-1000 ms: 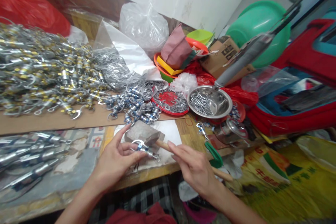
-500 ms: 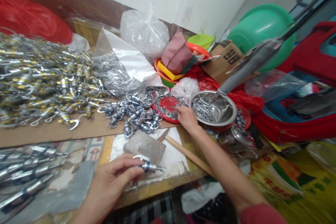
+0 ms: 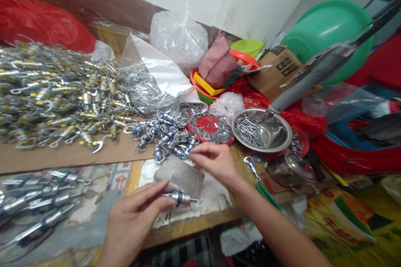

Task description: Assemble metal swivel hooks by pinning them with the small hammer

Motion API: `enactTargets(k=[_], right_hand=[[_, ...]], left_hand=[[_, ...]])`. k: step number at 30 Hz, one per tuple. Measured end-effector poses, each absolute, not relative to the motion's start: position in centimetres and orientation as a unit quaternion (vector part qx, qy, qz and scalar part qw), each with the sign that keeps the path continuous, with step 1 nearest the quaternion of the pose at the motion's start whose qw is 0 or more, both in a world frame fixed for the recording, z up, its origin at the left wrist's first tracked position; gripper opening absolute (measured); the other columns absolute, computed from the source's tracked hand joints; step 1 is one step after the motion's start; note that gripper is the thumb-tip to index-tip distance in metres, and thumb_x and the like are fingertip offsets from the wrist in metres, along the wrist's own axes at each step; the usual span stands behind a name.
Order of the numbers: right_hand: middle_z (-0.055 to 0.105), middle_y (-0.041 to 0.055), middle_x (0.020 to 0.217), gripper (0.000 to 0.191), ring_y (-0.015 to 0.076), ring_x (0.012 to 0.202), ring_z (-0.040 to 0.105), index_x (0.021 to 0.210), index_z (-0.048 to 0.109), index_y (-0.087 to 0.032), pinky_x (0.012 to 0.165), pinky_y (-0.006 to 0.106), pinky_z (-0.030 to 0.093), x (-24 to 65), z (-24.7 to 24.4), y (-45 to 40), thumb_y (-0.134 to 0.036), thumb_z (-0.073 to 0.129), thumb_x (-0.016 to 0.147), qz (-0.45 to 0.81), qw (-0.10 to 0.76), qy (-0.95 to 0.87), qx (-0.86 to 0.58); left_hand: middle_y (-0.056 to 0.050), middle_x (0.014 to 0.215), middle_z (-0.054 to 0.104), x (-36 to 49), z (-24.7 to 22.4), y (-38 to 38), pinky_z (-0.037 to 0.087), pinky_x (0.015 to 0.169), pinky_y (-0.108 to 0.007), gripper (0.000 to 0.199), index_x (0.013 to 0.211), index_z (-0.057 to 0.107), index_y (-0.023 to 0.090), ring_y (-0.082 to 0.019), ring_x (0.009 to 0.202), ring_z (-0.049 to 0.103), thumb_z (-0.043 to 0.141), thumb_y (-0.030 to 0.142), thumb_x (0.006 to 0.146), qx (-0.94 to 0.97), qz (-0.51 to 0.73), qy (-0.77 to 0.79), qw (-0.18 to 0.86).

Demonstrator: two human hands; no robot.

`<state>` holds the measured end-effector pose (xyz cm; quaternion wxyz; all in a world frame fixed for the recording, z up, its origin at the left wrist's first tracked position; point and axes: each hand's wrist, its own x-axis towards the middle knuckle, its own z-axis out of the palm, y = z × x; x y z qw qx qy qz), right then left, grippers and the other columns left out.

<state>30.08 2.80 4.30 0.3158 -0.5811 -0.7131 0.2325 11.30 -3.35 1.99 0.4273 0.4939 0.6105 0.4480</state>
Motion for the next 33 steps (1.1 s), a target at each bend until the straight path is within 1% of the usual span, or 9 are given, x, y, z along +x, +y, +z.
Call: enactTargets(k=[1,4,9,12,16,20,24,29,33], right_hand=[[0.070,0.0056,0.077,0.011,0.0142,0.071,0.065,0.079,0.070,-0.014,0.064,0.023,0.052,29.1,4.2,1.0,-0.019,0.063,0.072,0.303,0.393,-0.699,-0.515],[0.070,0.0046,0.070,0.009,0.0136,0.065,0.064,0.072,0.072,-0.017,0.060,0.023,0.051,27.1,3.7,-2.4,-0.013,0.067,0.067,0.394,0.505,-0.639,-0.426],[0.070,0.0028,0.069,0.019,0.0151,0.067,0.063,0.073,0.073,-0.023,0.065,0.027,0.051,26.9,3.0,-2.7,-0.008,0.070,0.062,0.463,0.540,-0.601,-0.364],[0.071,0.0023,0.071,0.020,0.0160,0.070,0.064,0.075,0.072,-0.025,0.067,0.029,0.052,27.1,3.3,-2.8,-0.009,0.070,0.063,0.468,0.543,-0.606,-0.345],[0.071,0.0046,0.079,0.021,0.0174,0.076,0.064,0.087,0.070,-0.023,0.072,0.032,0.053,27.3,3.6,-4.1,-0.012,0.065,0.071,0.393,0.547,-0.655,-0.343],[0.066,0.0115,0.097,0.038,0.0175,0.087,0.062,0.107,0.061,-0.015,0.076,0.028,0.052,28.1,3.3,-5.1,-0.010,0.066,0.070,0.167,0.509,-0.770,-0.346],[0.066,0.0133,0.094,0.025,0.0178,0.092,0.060,0.099,0.062,-0.010,0.075,0.027,0.052,28.9,3.0,-5.1,-0.005,0.046,0.080,0.010,0.434,-0.858,-0.275],[0.067,0.0135,0.090,0.023,0.0179,0.085,0.062,0.093,0.065,-0.010,0.070,0.027,0.053,28.9,3.5,-4.9,-0.009,0.045,0.082,-0.002,0.411,-0.865,-0.287],[0.068,0.0101,0.090,0.027,0.0146,0.075,0.064,0.095,0.067,-0.017,0.063,0.023,0.053,28.3,3.0,-5.1,-0.005,0.049,0.077,0.076,0.453,-0.813,-0.358]], left_hand=[[0.003,0.075,0.075,11.5,2.1,-3.4,0.052,0.077,-0.028,0.020,0.072,0.073,0.033,-0.021,0.075,0.068,0.073,0.028,0.052,0.485,0.454,0.616,0.423],[0.003,0.074,0.075,11.8,2.4,-3.5,0.054,0.071,-0.027,0.022,0.071,0.073,0.033,-0.020,0.071,0.068,0.074,0.026,0.050,0.488,0.466,0.606,0.421],[0.002,0.070,0.074,11.7,2.7,-3.6,0.054,0.065,-0.022,0.021,0.067,0.073,0.033,-0.018,0.066,0.068,0.073,0.021,0.050,0.519,0.491,0.569,0.407],[0.002,0.071,0.074,11.6,2.6,-3.7,0.053,0.065,-0.019,0.016,0.063,0.073,0.032,-0.016,0.067,0.068,0.070,0.019,0.055,0.554,0.486,0.529,0.421],[0.002,0.074,0.073,11.2,2.3,-3.8,0.052,0.068,-0.018,0.012,0.062,0.073,0.030,-0.015,0.072,0.067,0.067,0.020,0.061,0.556,0.479,0.495,0.465],[0.002,0.073,0.073,10.9,2.6,-3.6,0.051,0.069,-0.019,0.007,0.063,0.072,0.028,-0.015,0.072,0.066,0.068,0.022,0.062,0.547,0.478,0.491,0.481],[0.000,0.071,0.072,10.8,3.4,-3.4,0.050,0.066,-0.021,0.003,0.061,0.071,0.025,-0.016,0.069,0.065,0.069,0.026,0.061,0.568,0.454,0.509,0.460],[-0.001,0.074,0.073,10.7,4.0,-3.2,0.048,0.073,-0.024,0.008,0.059,0.071,0.025,-0.019,0.075,0.065,0.066,0.030,0.063,0.586,0.421,0.516,0.462],[-0.001,0.070,0.073,10.8,3.8,-3.2,0.049,0.064,-0.024,0.013,0.065,0.072,0.023,-0.019,0.066,0.065,0.064,0.033,0.066,0.552,0.388,0.529,0.515]])
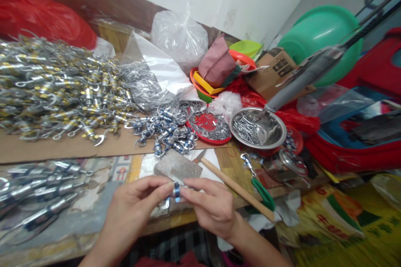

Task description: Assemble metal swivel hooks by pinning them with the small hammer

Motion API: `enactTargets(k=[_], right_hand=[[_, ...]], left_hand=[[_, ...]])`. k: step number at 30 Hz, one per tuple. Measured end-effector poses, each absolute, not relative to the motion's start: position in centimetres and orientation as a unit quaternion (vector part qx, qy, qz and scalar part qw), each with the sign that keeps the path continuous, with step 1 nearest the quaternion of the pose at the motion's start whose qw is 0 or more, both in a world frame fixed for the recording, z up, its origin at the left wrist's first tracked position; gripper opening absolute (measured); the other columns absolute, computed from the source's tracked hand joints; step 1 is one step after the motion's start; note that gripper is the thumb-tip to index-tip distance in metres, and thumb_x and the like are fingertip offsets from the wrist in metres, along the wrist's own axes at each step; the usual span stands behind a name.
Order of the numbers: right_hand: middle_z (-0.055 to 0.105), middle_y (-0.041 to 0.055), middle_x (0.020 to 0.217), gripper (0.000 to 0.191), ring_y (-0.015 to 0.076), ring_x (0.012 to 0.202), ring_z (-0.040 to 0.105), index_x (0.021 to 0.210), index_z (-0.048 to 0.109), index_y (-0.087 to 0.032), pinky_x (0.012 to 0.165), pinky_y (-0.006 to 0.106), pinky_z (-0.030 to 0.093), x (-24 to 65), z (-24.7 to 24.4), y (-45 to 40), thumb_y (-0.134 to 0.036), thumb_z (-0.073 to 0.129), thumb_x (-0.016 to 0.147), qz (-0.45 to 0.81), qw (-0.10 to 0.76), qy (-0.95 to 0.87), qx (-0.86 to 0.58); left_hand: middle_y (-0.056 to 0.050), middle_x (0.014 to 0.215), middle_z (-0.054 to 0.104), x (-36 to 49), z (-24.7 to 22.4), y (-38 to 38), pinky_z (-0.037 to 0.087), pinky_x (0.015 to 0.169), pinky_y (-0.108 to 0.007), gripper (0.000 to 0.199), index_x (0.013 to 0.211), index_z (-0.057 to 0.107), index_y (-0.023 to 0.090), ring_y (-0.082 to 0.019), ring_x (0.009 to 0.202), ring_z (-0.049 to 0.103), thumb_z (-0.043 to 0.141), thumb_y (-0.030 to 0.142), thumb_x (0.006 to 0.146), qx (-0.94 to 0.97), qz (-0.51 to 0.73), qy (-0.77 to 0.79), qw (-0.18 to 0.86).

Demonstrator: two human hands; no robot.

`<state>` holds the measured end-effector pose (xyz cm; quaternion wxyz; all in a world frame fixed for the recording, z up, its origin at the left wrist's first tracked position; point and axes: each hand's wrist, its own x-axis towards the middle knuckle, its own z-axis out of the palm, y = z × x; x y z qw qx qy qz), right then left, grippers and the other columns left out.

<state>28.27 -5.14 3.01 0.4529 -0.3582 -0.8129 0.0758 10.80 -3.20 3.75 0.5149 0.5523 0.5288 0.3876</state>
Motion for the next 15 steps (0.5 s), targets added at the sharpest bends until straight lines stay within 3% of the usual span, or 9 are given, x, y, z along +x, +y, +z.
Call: enactTargets(k=[5,15], right_hand=[[0.068,0.0076,0.082,0.021,0.0130,0.068,0.065,0.088,0.070,-0.019,0.060,0.020,0.054,28.2,2.3,-5.1,-0.010,0.057,0.076,0.177,0.475,-0.764,-0.400],[0.068,0.0110,0.094,0.029,0.0168,0.080,0.063,0.102,0.063,-0.016,0.066,0.027,0.053,29.1,3.2,-4.6,-0.006,0.047,0.080,0.070,0.397,-0.855,-0.326]], left_hand=[[-0.001,0.066,0.072,11.1,2.9,-3.4,0.048,0.058,-0.023,0.017,0.070,0.072,0.020,-0.017,0.062,0.062,0.064,0.035,0.068,0.504,0.391,0.522,0.566],[-0.001,0.068,0.071,10.8,2.8,-2.9,0.048,0.062,-0.023,0.015,0.066,0.069,0.020,-0.017,0.066,0.063,0.061,0.033,0.070,0.536,0.382,0.507,0.556]])
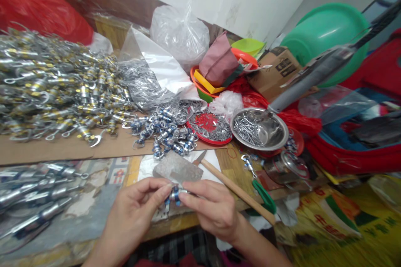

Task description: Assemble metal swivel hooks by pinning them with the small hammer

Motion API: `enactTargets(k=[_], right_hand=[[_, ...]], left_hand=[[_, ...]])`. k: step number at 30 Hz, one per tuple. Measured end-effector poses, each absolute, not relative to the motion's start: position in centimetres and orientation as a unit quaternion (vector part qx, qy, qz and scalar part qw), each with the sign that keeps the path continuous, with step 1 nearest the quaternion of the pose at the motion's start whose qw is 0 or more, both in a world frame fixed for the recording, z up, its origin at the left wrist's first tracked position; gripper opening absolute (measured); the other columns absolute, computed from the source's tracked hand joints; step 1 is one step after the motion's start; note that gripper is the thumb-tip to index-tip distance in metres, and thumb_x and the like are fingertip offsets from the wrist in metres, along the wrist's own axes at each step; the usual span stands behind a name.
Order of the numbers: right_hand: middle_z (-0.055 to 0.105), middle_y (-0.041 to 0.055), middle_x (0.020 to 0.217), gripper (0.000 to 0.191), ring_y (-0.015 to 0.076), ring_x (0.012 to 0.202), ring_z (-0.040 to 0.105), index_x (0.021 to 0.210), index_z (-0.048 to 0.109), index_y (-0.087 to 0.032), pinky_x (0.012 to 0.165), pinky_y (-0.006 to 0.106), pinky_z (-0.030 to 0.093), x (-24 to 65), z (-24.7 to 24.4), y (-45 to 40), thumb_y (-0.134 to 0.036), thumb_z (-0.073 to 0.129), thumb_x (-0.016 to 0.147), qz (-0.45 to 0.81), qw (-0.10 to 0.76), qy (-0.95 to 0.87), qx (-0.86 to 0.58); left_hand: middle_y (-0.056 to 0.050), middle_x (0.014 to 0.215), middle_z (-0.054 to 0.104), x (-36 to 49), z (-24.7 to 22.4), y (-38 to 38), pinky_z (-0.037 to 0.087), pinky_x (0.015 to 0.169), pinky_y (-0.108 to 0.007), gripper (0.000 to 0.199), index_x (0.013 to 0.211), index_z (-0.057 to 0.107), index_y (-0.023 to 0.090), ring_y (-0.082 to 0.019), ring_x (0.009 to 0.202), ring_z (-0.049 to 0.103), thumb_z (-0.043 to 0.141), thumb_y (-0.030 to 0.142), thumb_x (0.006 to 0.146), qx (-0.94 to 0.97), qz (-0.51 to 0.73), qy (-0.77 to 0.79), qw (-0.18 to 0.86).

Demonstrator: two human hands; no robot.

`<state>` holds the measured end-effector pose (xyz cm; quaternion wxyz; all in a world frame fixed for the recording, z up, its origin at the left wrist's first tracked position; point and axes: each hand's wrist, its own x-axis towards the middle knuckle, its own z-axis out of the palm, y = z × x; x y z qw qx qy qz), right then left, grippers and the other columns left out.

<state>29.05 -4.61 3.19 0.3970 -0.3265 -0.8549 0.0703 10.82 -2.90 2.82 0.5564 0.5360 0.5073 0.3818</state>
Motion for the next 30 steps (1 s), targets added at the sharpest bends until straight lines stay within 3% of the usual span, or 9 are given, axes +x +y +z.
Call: enactTargets(k=[6,13,15,17,19,23,25,27,30], right_hand=[[0.068,0.0112,0.096,0.031,0.0172,0.082,0.063,0.105,0.061,-0.016,0.067,0.028,0.052,28.9,3.3,-4.8,-0.007,0.048,0.080,0.063,0.393,-0.860,-0.319],[0.070,0.0061,0.083,0.022,0.0136,0.070,0.066,0.090,0.070,-0.022,0.062,0.021,0.054,28.1,2.6,-4.7,-0.010,0.059,0.075,0.233,0.464,-0.749,-0.412],[0.070,0.0068,0.078,0.016,0.0146,0.067,0.065,0.084,0.072,-0.020,0.061,0.022,0.054,27.8,2.6,-5.0,-0.014,0.064,0.072,0.262,0.468,-0.721,-0.439],[0.070,0.0078,0.076,0.013,0.0153,0.067,0.065,0.082,0.072,-0.017,0.061,0.023,0.053,27.7,2.8,-5.2,-0.016,0.066,0.071,0.276,0.456,-0.706,-0.466],[0.069,0.0067,0.073,0.012,0.0144,0.065,0.064,0.082,0.072,-0.017,0.059,0.022,0.052,27.9,3.1,-4.9,-0.020,0.065,0.072,0.293,0.417,-0.716,-0.478],[0.070,0.0013,0.077,0.013,0.0130,0.074,0.064,0.080,0.071,-0.022,0.069,0.023,0.052,30.5,3.9,-0.2,-0.025,0.059,0.079,0.210,0.306,-0.783,-0.499],[0.066,0.0019,0.102,0.027,0.0128,0.096,0.059,0.100,0.065,-0.023,0.086,0.027,0.046,32.7,3.8,4.1,-0.015,0.044,0.086,0.045,0.218,-0.772,-0.595],[0.058,0.0069,0.117,0.038,0.0164,0.109,0.052,0.114,0.056,-0.019,0.092,0.031,0.041,34.8,3.2,8.4,-0.005,0.040,0.083,0.020,0.177,-0.767,-0.617],[0.061,0.0102,0.111,0.043,0.0226,0.103,0.056,0.116,0.055,-0.018,0.087,0.035,0.042,36.7,1.8,12.9,-0.003,0.047,0.077,0.023,0.115,-0.777,-0.619]], left_hand=[[-0.002,0.075,0.071,10.7,3.1,-3.1,0.049,0.070,-0.024,0.011,0.066,0.069,0.022,-0.020,0.077,0.064,0.062,0.029,0.069,0.567,0.394,0.505,0.518],[-0.002,0.068,0.072,10.5,3.2,-2.7,0.050,0.064,-0.024,0.014,0.063,0.070,0.020,-0.019,0.067,0.065,0.062,0.031,0.069,0.537,0.363,0.487,0.585],[-0.002,0.071,0.073,10.8,2.8,-3.1,0.052,0.064,-0.024,0.015,0.073,0.070,0.020,-0.019,0.068,0.066,0.066,0.032,0.064,0.468,0.379,0.497,0.625],[-0.001,0.078,0.074,11.3,2.4,-3.6,0.053,0.067,-0.025,0.033,0.089,0.067,0.021,-0.019,0.074,0.067,0.072,0.029,0.058,0.388,0.401,0.499,0.663],[-0.002,0.082,0.074,11.7,2.0,-3.8,0.054,0.069,-0.025,0.049,0.101,0.062,0.020,-0.019,0.077,0.068,0.075,0.027,0.054,0.338,0.414,0.496,0.685],[-0.004,0.078,0.073,12.1,1.9,-3.8,0.055,0.066,-0.026,0.049,0.103,0.060,0.015,-0.019,0.070,0.068,0.073,0.032,0.058,0.324,0.414,0.503,0.686],[-0.004,0.077,0.072,12.1,2.1,-3.6,0.055,0.064,-0.026,0.053,0.106,0.057,0.016,-0.019,0.069,0.068,0.072,0.034,0.058,0.324,0.420,0.507,0.679],[-0.002,0.074,0.070,12.2,2.2,-3.5,0.055,0.062,-0.027,0.060,0.111,0.051,0.018,-0.020,0.069,0.068,0.072,0.035,0.058,0.332,0.425,0.501,0.677],[0.000,0.069,0.067,12.3,2.0,-3.3,0.055,0.061,-0.029,0.068,0.116,0.041,0.021,-0.020,0.067,0.068,0.072,0.035,0.058,0.338,0.427,0.487,0.683]])
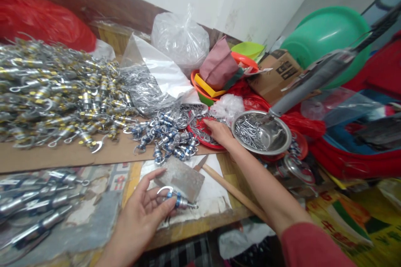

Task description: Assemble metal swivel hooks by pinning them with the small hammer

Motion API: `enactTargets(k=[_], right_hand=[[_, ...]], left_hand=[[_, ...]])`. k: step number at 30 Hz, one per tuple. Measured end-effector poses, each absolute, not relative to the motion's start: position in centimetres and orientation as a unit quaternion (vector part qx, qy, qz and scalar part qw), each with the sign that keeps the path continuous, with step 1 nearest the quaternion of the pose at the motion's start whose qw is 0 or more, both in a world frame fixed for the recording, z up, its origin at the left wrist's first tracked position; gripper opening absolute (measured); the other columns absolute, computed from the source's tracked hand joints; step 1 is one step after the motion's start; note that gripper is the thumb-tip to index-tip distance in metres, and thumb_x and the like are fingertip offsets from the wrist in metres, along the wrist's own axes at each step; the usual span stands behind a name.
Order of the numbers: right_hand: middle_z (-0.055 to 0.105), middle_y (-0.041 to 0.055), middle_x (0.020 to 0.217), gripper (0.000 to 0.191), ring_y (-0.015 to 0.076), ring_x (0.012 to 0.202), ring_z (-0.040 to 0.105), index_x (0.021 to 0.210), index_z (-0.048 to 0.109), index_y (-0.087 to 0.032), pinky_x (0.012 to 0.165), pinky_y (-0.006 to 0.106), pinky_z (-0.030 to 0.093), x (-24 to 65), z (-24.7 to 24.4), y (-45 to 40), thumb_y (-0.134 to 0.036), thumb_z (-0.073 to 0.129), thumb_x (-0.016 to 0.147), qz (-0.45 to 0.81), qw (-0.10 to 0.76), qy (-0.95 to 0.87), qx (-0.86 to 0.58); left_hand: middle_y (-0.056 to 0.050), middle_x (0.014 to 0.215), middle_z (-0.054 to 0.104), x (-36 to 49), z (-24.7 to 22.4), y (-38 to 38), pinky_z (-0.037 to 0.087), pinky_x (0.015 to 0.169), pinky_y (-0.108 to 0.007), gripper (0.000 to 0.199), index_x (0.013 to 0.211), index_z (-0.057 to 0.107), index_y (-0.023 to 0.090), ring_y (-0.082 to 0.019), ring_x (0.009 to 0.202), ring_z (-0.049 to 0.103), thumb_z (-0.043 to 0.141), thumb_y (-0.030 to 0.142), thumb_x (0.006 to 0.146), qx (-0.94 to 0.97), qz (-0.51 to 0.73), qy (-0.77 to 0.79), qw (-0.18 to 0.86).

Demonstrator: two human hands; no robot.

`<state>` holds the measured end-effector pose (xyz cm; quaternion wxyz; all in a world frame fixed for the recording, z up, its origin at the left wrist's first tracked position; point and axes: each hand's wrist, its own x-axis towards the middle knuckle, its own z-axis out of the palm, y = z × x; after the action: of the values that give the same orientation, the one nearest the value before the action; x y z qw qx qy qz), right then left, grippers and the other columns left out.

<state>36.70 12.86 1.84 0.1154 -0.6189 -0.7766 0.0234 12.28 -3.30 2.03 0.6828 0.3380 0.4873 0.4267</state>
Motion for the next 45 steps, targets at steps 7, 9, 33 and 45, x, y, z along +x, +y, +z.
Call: enactTargets(k=[7,9,33,45], right_hand=[[0.063,0.0147,0.100,0.027,0.0253,0.096,0.057,0.093,0.065,-0.013,0.084,0.035,0.041,36.6,1.0,14.5,-0.004,0.050,0.073,0.026,0.099,-0.773,-0.626],[0.064,0.0145,0.097,0.022,0.0236,0.094,0.057,0.089,0.067,-0.011,0.084,0.033,0.042,36.0,1.8,13.7,-0.006,0.050,0.075,0.032,0.123,-0.768,-0.628],[0.066,0.0019,0.070,0.011,0.0113,0.065,0.059,0.075,0.069,-0.016,0.061,0.019,0.043,26.7,3.7,-1.0,-0.013,0.059,0.075,0.288,0.300,-0.774,-0.477],[0.062,-0.0002,0.062,0.010,0.0123,0.059,0.054,0.065,0.063,-0.017,0.054,0.022,0.033,25.9,4.9,-2.3,-0.020,0.059,0.073,0.187,0.186,-0.742,-0.617]], left_hand=[[0.000,0.068,0.068,12.1,1.5,-2.7,0.054,0.060,-0.031,0.080,0.120,0.030,0.023,-0.020,0.064,0.068,0.075,0.028,0.054,0.309,0.443,0.454,0.709],[0.000,0.068,0.068,12.0,1.5,-2.7,0.054,0.061,-0.031,0.081,0.121,0.029,0.023,-0.020,0.065,0.068,0.075,0.026,0.055,0.309,0.442,0.452,0.711],[0.004,0.064,0.065,11.9,0.6,-2.8,0.052,0.061,-0.027,0.083,0.124,0.031,0.023,-0.015,0.061,0.064,0.075,0.018,0.055,0.316,0.472,0.433,0.700],[0.003,0.066,0.065,11.7,-0.1,-2.8,0.051,0.063,-0.025,0.080,0.125,0.031,0.023,-0.012,0.062,0.062,0.075,0.018,0.057,0.327,0.470,0.423,0.703]])
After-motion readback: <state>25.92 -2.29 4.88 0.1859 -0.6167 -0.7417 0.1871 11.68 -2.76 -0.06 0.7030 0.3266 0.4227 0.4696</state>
